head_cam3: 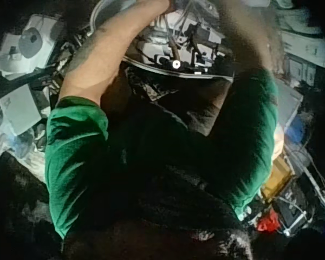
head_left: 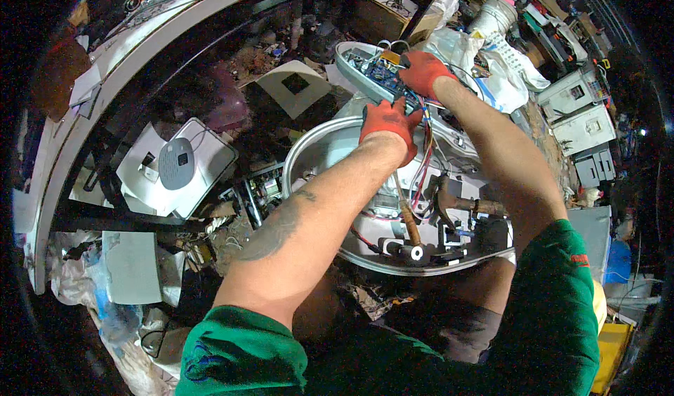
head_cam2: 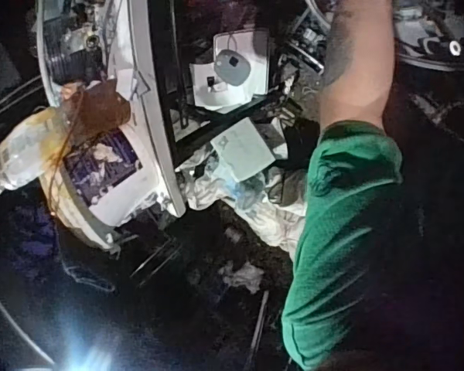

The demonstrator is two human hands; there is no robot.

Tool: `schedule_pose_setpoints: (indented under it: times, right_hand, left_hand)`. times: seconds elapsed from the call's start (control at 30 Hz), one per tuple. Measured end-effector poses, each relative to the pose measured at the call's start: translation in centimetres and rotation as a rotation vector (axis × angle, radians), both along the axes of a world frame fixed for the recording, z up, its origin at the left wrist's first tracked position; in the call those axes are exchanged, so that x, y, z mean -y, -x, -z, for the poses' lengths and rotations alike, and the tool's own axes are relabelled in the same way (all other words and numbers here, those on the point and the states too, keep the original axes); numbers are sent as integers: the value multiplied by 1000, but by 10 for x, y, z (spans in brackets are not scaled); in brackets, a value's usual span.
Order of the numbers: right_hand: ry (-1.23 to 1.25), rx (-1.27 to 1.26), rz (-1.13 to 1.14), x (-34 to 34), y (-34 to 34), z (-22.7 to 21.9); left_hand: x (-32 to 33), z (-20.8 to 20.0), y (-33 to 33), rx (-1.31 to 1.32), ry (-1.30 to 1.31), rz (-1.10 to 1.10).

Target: The person uses a hammer and a screwdriver to loosen components inside a large white light housing, cuts several wires with pliers, and removes a circuit board from the assembly.

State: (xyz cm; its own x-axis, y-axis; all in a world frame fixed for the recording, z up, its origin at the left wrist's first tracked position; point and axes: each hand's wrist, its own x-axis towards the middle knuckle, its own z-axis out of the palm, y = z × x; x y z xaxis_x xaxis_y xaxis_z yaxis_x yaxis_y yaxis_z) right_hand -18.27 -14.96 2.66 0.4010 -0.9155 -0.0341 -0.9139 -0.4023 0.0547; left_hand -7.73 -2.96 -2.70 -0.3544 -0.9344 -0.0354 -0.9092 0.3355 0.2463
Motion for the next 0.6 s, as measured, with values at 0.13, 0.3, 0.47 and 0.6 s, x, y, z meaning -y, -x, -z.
schedule_pose_setpoints:
  times: [0.13, 0.3, 0.47, 0.6]
  right_hand:
    - [-3, -101, -100, -5, -19, 11]
    - [0, -125, -134, -9, -6, 12]
    - [172, 56, 110, 15, 42, 19]
    - [146, 316, -203, 13, 0, -70]
  left_hand:
    - [8, 0, -3, 240, -144, -9]
    - [3, -1, -8, 91, -24, -14]
    - [10, -1, 18, 89, 16, 52]
    - [16, 35, 1, 78, 39, -36]
